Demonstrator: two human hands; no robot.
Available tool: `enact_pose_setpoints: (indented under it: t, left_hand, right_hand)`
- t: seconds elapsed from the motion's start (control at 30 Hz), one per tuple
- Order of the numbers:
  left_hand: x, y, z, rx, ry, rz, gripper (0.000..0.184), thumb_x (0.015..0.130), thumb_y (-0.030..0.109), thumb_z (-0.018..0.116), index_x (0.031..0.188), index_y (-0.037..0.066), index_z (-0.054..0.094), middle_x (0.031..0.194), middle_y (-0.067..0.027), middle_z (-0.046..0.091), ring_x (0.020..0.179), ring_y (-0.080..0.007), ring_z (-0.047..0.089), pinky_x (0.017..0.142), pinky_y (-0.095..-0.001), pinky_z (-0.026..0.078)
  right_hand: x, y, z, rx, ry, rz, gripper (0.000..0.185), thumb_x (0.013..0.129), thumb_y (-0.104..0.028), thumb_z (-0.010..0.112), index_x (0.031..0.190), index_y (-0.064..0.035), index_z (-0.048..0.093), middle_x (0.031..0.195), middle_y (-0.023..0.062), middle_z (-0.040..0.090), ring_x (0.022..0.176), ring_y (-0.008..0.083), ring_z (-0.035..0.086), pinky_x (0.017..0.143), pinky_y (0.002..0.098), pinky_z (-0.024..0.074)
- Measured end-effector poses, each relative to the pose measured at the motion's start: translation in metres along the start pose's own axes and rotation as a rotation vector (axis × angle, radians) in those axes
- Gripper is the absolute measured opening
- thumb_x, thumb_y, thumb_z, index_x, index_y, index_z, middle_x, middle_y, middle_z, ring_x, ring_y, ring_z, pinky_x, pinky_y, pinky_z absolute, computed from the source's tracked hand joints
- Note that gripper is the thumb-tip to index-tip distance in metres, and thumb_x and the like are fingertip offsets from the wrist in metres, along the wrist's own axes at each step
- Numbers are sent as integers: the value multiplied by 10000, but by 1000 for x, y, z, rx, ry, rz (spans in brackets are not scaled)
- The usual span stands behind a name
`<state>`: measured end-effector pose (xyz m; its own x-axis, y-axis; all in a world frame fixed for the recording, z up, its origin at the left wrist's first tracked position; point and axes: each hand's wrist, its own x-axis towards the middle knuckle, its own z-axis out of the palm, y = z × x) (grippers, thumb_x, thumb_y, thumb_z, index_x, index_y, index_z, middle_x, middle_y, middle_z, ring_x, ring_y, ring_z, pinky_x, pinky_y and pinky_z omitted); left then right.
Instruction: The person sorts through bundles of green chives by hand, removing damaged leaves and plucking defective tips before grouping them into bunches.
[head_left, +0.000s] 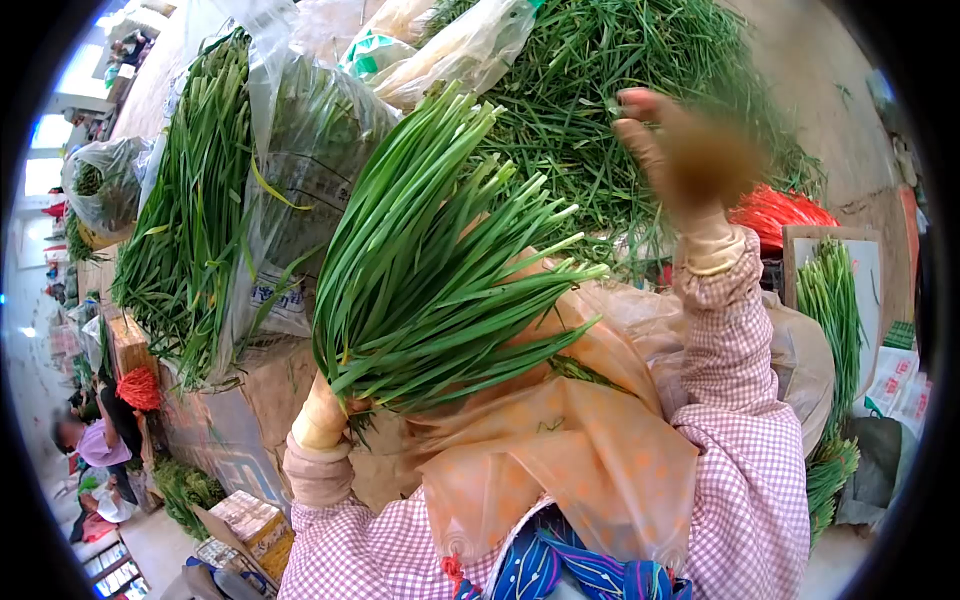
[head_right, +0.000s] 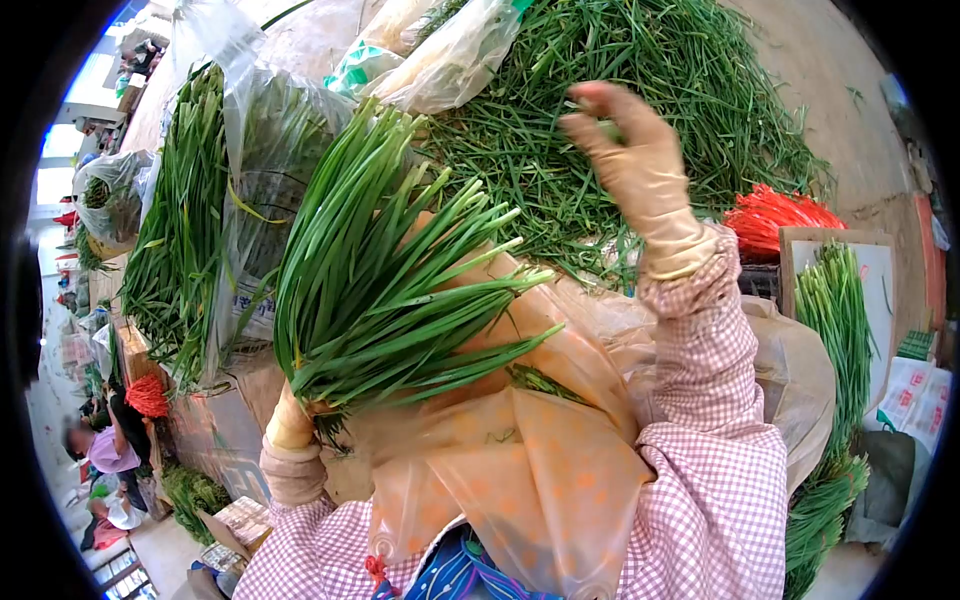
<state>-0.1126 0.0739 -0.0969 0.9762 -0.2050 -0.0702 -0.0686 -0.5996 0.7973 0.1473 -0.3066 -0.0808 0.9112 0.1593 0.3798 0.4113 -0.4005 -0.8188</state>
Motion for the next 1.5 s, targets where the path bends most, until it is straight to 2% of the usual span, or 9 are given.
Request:
enact_pose_setpoints:
  t: [0.23,0.53,0.67,0.8,0.97,1.03,1.17,1.3,1.5]
  left_hand:
    - [-6,-6,13,-651,153,-450,410,837,33,647,1237,3,562,1191,-139,613,1039,-250,591,880,-375,486]
    - [0,40,-5,-388,9,-344,328,947,223,533,1200,20,582,804,-18,632,545,-56,449,479,-215,324]
    - [8,38,9,-440,110,-182,291,932,168,563,1179,18,600,808,-18,635,570,-55,475,492,-210,343]
    - [8,62,3,-527,101,-387,257,914,133,606,1138,9,629,851,-27,648,649,-65,529,528,-219,400]
    - [3,81,-8,-426,105,-553,279,869,89,648,1132,-3,627,922,-76,667,728,-105,582,607,-252,479]
    - [1,82,-11,-244,14,-606,292,853,71,657,1133,-5,625,957,-96,673,765,-120,598,644,-259,501]
    - [7,72,0,-357,160,-263,234,866,79,618,1087,3,637,841,-61,666,710,-99,579,606,-248,474]
    - [4,74,-9,-175,-20,-375,259,910,134,587,1134,16,642,1033,-73,674,881,-127,590,738,-267,492]
    - [6,80,-5,-993,31,-465,387,849,94,676,1226,39,609,1129,-44,655,962,-116,584,826,-274,491]
  right_hand:
    - [5,-67,53,41,-432,-362,213,842,-175,696,1005,-46,647,975,107,628,845,301,647,734,341,522]
    - [16,92,-46,-575,21,-222,231,903,-235,657,1047,-54,657,917,75,678,825,163,636,710,312,514]
    - [-13,-43,-8,16,-134,-45,252,860,-155,707,1097,-82,663,1004,65,691,828,132,649,718,235,517]
    - [-44,-122,46,-224,-466,-574,374,714,-325,768,976,-87,646,1087,97,610,903,261,637,635,332,574]
    - [-51,-126,64,-203,-402,-786,113,693,-131,626,801,-99,610,1014,69,605,819,227,587,606,299,534]
    - [-45,-114,57,-107,-351,-710,69,801,-116,624,856,-95,587,918,84,635,760,208,614,597,304,523]
    - [-38,-77,28,704,-360,308,203,984,-263,550,899,-85,594,701,16,617,503,82,485,424,227,363]
    - [-2,3,-15,586,78,263,192,955,-281,595,951,-90,618,788,-3,644,495,41,410,417,199,289]
    - [-22,-63,3,-135,-274,-308,528,808,-256,736,1287,-120,563,1228,89,590,1063,180,601,745,256,541]
